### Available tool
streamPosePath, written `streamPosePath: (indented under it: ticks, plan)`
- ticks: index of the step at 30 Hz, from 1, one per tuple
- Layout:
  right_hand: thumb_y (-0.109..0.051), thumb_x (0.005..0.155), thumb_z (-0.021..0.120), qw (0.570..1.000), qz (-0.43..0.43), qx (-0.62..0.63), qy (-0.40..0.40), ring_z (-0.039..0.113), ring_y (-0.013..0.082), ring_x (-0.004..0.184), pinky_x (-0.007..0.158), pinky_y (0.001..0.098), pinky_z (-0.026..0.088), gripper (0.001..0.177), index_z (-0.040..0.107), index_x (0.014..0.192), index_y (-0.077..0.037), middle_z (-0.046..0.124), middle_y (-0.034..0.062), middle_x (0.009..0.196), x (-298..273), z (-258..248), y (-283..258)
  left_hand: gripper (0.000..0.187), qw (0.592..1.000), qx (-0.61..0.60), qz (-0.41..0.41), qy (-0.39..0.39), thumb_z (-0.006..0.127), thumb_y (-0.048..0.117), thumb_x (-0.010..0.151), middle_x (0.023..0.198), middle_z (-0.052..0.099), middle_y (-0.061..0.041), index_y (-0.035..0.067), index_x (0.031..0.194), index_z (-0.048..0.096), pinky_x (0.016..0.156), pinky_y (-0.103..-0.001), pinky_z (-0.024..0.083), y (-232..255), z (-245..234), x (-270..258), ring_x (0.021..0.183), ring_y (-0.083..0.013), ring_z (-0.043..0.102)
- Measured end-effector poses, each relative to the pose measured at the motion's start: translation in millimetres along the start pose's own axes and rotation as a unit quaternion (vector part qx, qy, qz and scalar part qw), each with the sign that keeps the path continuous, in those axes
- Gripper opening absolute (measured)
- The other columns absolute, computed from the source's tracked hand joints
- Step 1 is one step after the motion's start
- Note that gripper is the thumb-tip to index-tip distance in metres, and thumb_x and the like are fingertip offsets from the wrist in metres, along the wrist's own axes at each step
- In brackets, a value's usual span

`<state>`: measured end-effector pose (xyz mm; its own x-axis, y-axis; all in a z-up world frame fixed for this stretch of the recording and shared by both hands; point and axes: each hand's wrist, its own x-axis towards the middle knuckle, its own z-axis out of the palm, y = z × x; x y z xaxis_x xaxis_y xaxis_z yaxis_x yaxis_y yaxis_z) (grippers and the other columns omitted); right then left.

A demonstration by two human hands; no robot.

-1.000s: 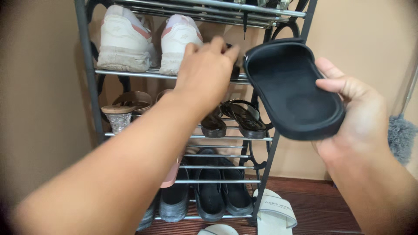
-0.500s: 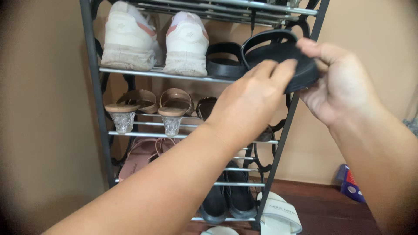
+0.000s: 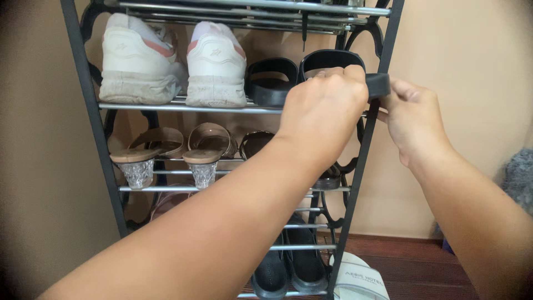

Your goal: The person rearranges multiple pairs of shoes on a multi-tier metal shoe rack. They pick up black sneakers, white sneakers, black sandals, and white slides, then place them on different shelves to organize the collection.

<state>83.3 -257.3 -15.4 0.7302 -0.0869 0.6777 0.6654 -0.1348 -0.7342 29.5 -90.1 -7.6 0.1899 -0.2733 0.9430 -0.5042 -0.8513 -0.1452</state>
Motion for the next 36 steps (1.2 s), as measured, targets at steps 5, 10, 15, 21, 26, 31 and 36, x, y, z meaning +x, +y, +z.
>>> streamPosePath:
  ticks: [5, 10, 15, 21, 26, 31, 36]
  plan:
    - [-0.017, 0.107, 0.051, 0.999, -0.019, -0.027, -0.017, 0.064, 0.0093, 0.097, 0.088, 0.0312, 0.055, 0.025, 0.066, 0.123, -0.006, 0.069, 0.0009, 0.109, 2, -3, 9, 0.022, 0.998, -0.04, -0.013, 0.044, 0.065, 0.003, 0.089, 0.099, 0.073, -0.017, 0.005, 0.11, 0.058, 0.069, -0.048, 0.058, -17, -10, -11, 0.084, -0.0374, 0.073]
    - [-0.02, 0.109, 0.047, 0.999, -0.023, -0.029, -0.024, 0.062, 0.0093, 0.097, 0.089, 0.0315, 0.054, 0.028, 0.063, 0.128, -0.007, 0.067, -0.0006, 0.113, 4, 0, 11, 0.025, 0.99, -0.085, -0.064, 0.095, 0.07, 0.014, 0.09, 0.099, 0.073, -0.019, 0.006, 0.108, 0.054, 0.072, -0.052, 0.057, -16, -7, 7, 0.084, -0.0429, 0.071]
    - [-0.021, 0.109, 0.045, 0.999, -0.008, -0.034, -0.031, 0.063, 0.0092, 0.098, 0.089, 0.0325, 0.055, 0.03, 0.058, 0.133, -0.009, 0.068, -0.001, 0.118, 1, -2, 11, 0.028, 0.992, -0.074, -0.088, 0.06, 0.069, 0.014, 0.09, 0.097, 0.073, -0.02, 0.003, 0.111, 0.053, 0.068, -0.051, 0.058, -4, -5, -5, 0.08, -0.043, 0.071]
    - [-0.021, 0.109, 0.044, 0.999, -0.013, -0.035, -0.038, 0.064, 0.0102, 0.099, 0.087, 0.0329, 0.056, 0.03, 0.058, 0.133, -0.009, 0.068, 0.0007, 0.114, 3, -3, 12, 0.022, 0.996, 0.03, -0.043, 0.076, 0.068, 0.009, 0.089, 0.099, 0.073, -0.014, 0.005, 0.107, 0.058, 0.067, -0.042, 0.061, 8, 5, -16, 0.086, -0.0323, 0.076]
    - [-0.021, 0.11, 0.045, 0.997, -0.027, -0.039, -0.055, 0.064, 0.0117, 0.1, 0.09, 0.0332, 0.058, 0.028, 0.058, 0.131, -0.008, 0.066, 0.0025, 0.114, 5, -9, 13, 0.021, 0.995, 0.085, -0.046, 0.029, 0.075, 0.019, 0.082, 0.093, 0.072, -0.013, 0.008, 0.096, 0.064, 0.064, -0.039, 0.06, 9, 15, 12, 0.085, -0.0296, 0.076]
    - [-0.021, 0.109, 0.045, 0.996, -0.019, -0.055, -0.062, 0.065, 0.0113, 0.105, 0.089, 0.0334, 0.056, 0.029, 0.057, 0.133, -0.01, 0.068, 0.0022, 0.118, 6, -8, 12, 0.021, 0.989, 0.142, -0.002, -0.034, 0.079, 0.011, 0.07, 0.09, 0.073, -0.012, 0.009, 0.089, 0.07, 0.068, -0.037, 0.061, 8, 14, 26, 0.087, -0.0288, 0.075]
    - [-0.023, 0.108, 0.044, 0.994, -0.006, -0.09, -0.057, 0.066, 0.012, 0.105, 0.087, 0.0345, 0.055, 0.032, 0.054, 0.135, -0.009, 0.068, 0.0028, 0.119, 11, -12, 19, 0.019, 0.978, 0.167, -0.004, -0.124, 0.083, 0.015, 0.068, 0.092, 0.074, -0.007, 0.017, 0.086, 0.077, 0.068, -0.037, 0.061, 22, 0, 32, 0.09, -0.0255, 0.075]
